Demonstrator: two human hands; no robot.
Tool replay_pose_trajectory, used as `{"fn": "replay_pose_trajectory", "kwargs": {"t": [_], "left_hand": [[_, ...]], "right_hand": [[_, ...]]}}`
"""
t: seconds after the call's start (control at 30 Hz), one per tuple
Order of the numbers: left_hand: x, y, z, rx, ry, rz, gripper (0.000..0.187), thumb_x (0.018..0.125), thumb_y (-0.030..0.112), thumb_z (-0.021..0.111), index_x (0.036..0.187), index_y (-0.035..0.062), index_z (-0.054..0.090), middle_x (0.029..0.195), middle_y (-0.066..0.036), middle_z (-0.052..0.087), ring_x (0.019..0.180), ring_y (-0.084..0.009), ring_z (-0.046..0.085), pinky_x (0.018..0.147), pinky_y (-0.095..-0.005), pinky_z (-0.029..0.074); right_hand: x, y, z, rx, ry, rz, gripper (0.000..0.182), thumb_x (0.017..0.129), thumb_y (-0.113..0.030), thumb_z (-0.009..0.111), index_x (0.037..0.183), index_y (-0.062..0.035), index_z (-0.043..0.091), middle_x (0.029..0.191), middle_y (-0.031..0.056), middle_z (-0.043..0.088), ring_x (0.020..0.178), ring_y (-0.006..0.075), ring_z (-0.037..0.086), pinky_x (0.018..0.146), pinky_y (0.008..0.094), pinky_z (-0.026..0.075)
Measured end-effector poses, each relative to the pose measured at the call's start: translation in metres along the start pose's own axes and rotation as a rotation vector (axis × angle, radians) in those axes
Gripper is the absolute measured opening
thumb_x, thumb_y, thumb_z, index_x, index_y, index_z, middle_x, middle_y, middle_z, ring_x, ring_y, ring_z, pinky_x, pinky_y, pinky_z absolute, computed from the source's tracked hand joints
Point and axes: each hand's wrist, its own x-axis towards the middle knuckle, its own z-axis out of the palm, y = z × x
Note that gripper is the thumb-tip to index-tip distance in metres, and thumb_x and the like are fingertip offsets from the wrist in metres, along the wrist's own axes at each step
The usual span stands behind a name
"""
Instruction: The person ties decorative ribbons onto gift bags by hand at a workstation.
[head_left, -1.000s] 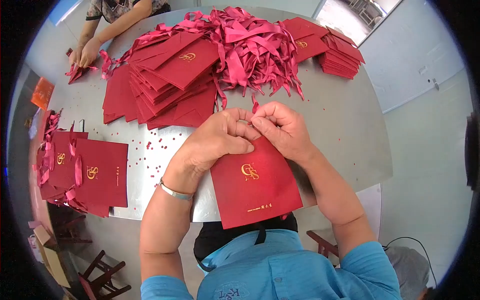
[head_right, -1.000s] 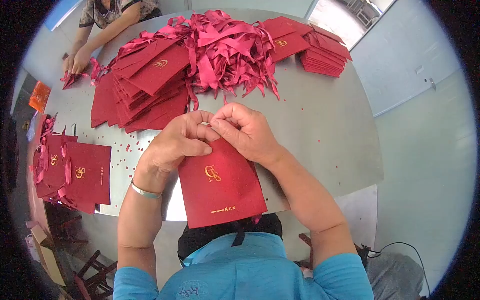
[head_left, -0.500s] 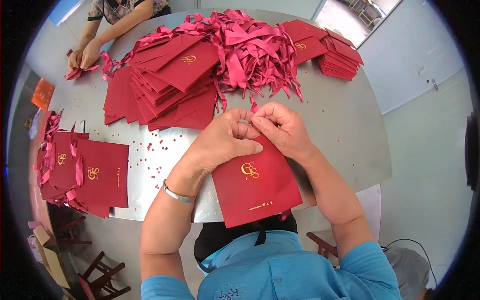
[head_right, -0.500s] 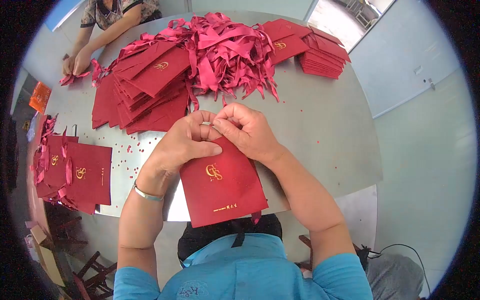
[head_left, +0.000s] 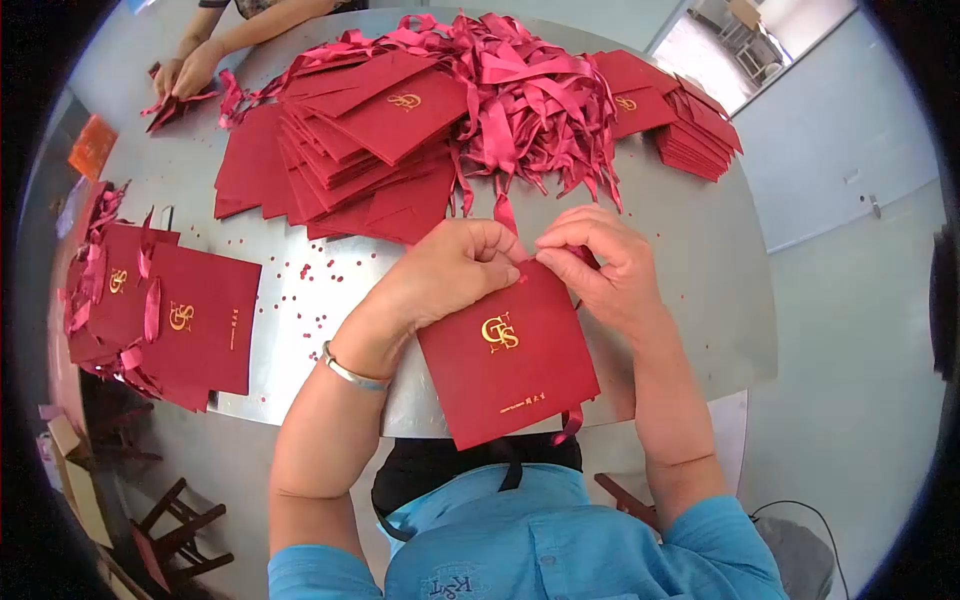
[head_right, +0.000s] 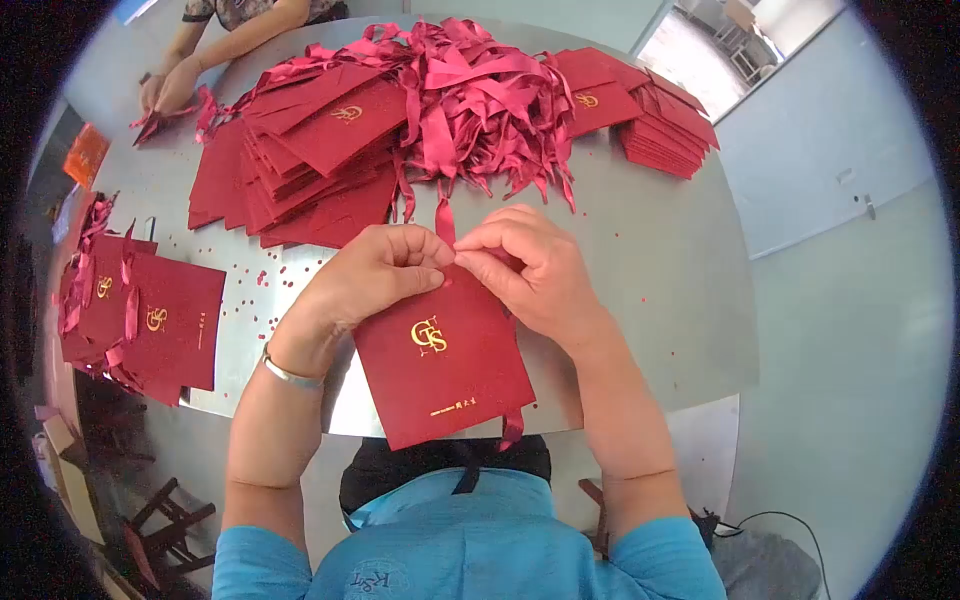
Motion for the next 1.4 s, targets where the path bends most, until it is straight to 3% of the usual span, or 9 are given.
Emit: {"fn": "replay_pose_trajectory", "kwargs": {"t": [0.17,0.33,0.87,1.13,1.4], "left_hand": [[-0.001,0.001,0.000,-0.007,-0.007,0.028,0.015,0.085,-0.002,0.059,0.099,-0.0020,0.064,0.087,0.000,0.064,0.082,-0.0060,0.059,0.074,-0.0204,0.047],[0.001,-0.001,-0.001,0.066,0.035,0.003,0.015,0.085,-0.001,0.059,0.099,-0.0026,0.065,0.088,-0.002,0.066,0.081,-0.0065,0.061,0.072,-0.0211,0.049],[0.003,-0.007,0.001,0.118,0.069,0.048,0.018,0.083,-0.004,0.059,0.099,-0.0042,0.067,0.090,-0.005,0.068,0.081,-0.0089,0.063,0.073,-0.0227,0.050],[0.001,-0.003,0.004,0.229,0.134,0.052,0.019,0.079,-0.003,0.061,0.096,-0.0051,0.070,0.087,-0.007,0.070,0.080,-0.0107,0.064,0.073,-0.0250,0.052],[0.000,-0.002,0.006,0.289,0.146,0.083,0.017,0.079,-0.003,0.061,0.093,-0.0056,0.071,0.083,-0.007,0.071,0.077,-0.0103,0.063,0.072,-0.0258,0.052]], "right_hand": [[0.000,-0.011,-0.002,0.019,-0.055,0.068,0.015,0.074,0.004,0.074,0.085,-0.0017,0.067,0.082,0.0075,0.065,0.081,0.0210,0.063,0.071,0.0313,0.050],[0.002,-0.009,0.000,-0.056,-0.092,-0.103,0.017,0.068,0.008,0.072,0.081,-0.0022,0.067,0.079,0.0065,0.064,0.078,0.0232,0.062,0.069,0.0320,0.050],[0.001,-0.010,0.007,-0.163,-0.107,-0.155,0.018,0.063,0.007,0.071,0.076,-0.0037,0.064,0.071,0.0063,0.060,0.071,0.0236,0.060,0.065,0.0337,0.049],[-0.006,-0.024,0.021,-0.515,-0.053,-0.310,0.018,0.060,0.001,0.072,0.072,-0.0053,0.061,0.073,0.0056,0.058,0.073,0.0242,0.059,0.063,0.0356,0.048],[-0.010,-0.036,0.031,-0.669,-0.097,-0.283,0.015,0.064,-0.001,0.072,0.073,-0.0050,0.061,0.073,0.0063,0.054,0.075,0.0227,0.056,0.065,0.0357,0.043]]}}
